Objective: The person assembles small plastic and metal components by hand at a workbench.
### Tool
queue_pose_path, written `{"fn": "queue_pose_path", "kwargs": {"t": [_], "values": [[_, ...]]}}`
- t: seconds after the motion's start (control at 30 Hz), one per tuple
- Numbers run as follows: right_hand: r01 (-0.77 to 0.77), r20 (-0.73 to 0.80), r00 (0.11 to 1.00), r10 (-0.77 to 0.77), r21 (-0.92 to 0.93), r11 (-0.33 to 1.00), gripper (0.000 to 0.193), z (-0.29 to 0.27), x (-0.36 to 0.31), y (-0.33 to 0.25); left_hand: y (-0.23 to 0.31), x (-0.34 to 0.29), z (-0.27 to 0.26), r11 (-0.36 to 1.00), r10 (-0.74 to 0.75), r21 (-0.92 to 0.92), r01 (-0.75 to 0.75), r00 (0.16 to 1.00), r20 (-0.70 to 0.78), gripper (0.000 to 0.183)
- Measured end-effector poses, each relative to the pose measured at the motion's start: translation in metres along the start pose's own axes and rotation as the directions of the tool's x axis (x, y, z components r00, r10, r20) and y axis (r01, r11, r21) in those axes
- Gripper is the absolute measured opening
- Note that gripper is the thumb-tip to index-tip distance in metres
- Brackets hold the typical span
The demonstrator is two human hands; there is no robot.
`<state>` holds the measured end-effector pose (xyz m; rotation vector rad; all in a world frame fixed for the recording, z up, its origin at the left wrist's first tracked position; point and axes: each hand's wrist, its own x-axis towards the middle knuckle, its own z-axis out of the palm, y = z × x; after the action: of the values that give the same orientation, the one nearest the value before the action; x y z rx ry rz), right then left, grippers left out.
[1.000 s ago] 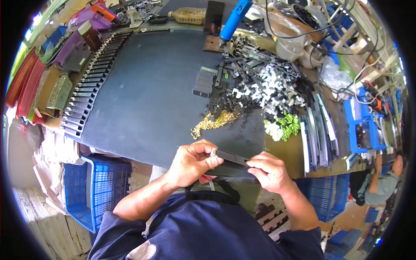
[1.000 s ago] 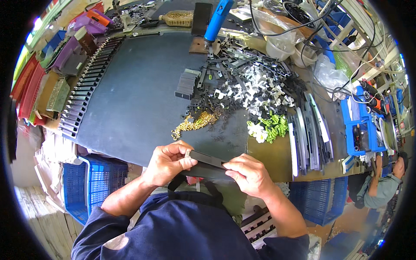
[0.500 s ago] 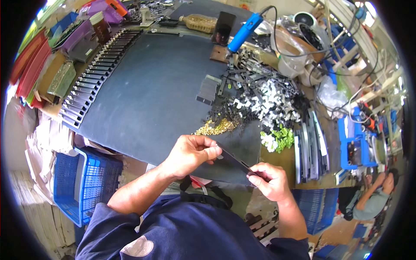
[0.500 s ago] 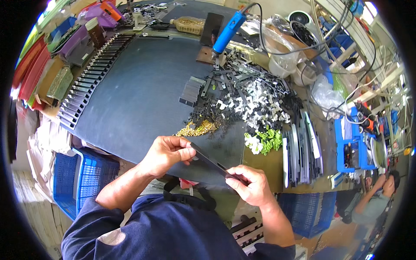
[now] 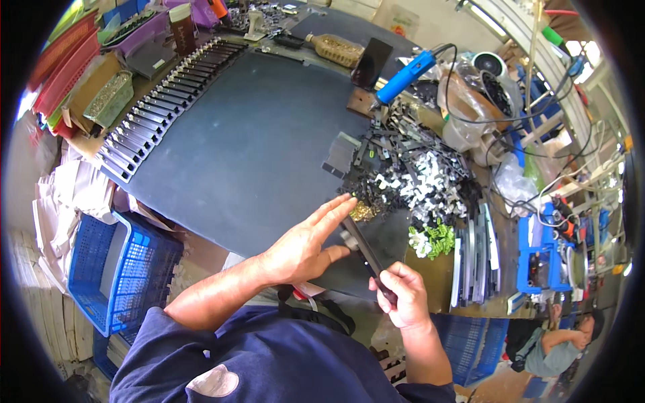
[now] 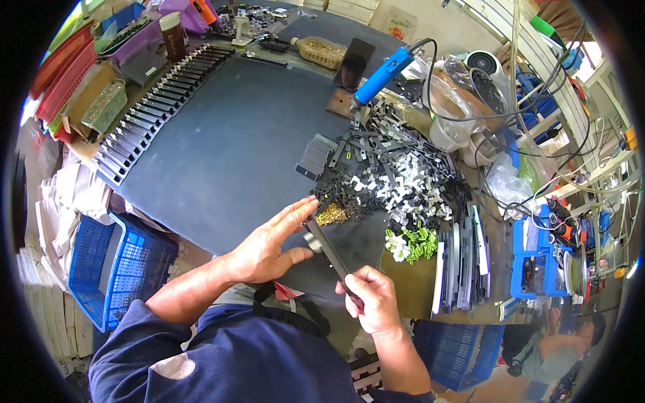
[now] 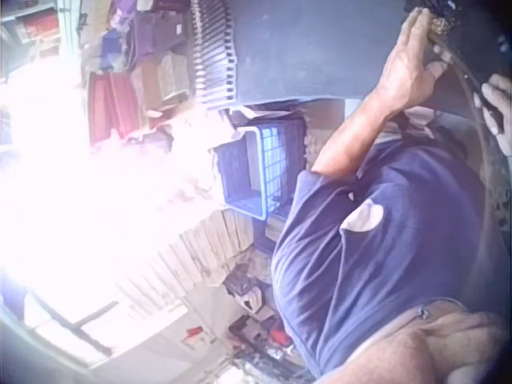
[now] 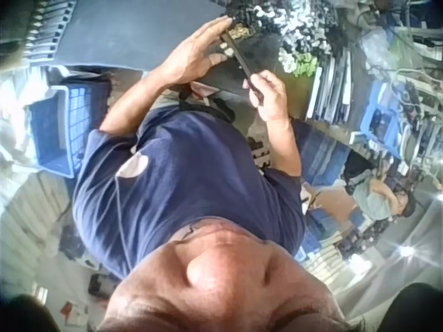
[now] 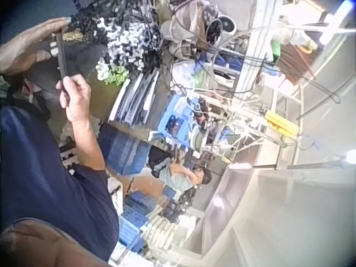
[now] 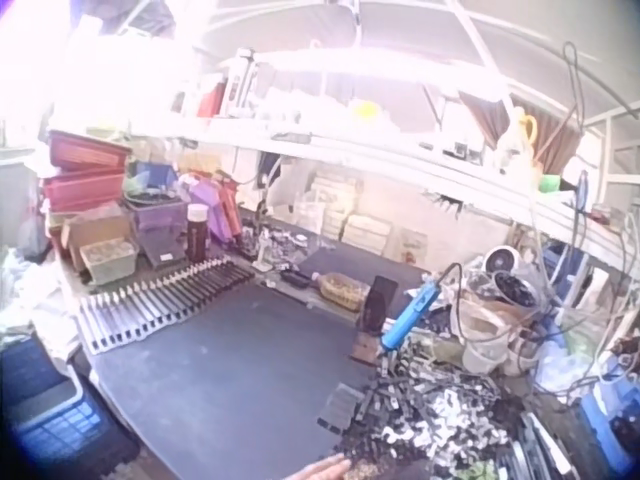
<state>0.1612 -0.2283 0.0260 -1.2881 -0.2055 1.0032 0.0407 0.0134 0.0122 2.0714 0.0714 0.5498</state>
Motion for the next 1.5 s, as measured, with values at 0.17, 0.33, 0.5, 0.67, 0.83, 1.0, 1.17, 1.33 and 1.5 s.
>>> {"fn": "queue_pose_path", "kwargs": {"t": [0.17,0.33,0.5,0.67,0.83,1.0,1.17,1.33,1.5], "values": [[0.180,-0.175,0.972,-0.155,0.135,0.974,0.021,-0.003,0.001,-0.007,-0.026,0.029,-0.033,0.960,0.027,0.280,-0.010,0.998,-0.057,0.064],[0.340,0.092,0.921,-0.380,0.290,0.895,0.023,0.010,0.004,0.004,-0.072,0.089,-0.047,0.911,0.036,0.410,-0.041,0.999,0.020,0.033],[0.338,0.105,0.918,-0.383,0.301,0.892,0.052,0.026,-0.007,0.020,-0.087,0.120,-0.042,0.846,0.048,0.513,-0.147,0.978,0.201,0.023],[0.346,0.088,0.924,-0.371,0.218,0.913,0.034,0.018,-0.009,0.031,-0.093,0.125,-0.048,0.898,0.063,0.426,-0.107,0.991,0.116,0.011],[0.324,0.045,0.943,-0.329,0.093,0.942,0.023,0.007,-0.004,0.034,-0.055,0.105,-0.052,0.951,0.119,0.277,-0.138,0.989,0.086,0.012],[0.414,0.055,0.893,-0.447,-0.492,0.766,0.014,0.043,0.007,0.004,0.015,0.035,-0.034,0.994,0.007,-0.099,0.043,0.889,0.459,0.012],[0.326,0.049,0.930,-0.364,-0.565,0.758,0.016,0.050,0.004,0.014,0.020,-0.012,-0.016,0.994,0.087,0.026,-0.104,0.928,0.363,0.027],[0.070,0.228,0.973,-0.033,-0.155,0.985,0.027,0.039,-0.003,0.028,0.015,-0.029,-0.014,0.957,0.176,0.131,-0.257,0.880,0.441,0.044],[-0.009,0.452,0.870,-0.194,0.409,0.913,0.026,0.043,-0.012,0.053,0.020,-0.045,-0.003,0.873,0.057,-0.458,0.165,0.900,0.433,0.034]]}}
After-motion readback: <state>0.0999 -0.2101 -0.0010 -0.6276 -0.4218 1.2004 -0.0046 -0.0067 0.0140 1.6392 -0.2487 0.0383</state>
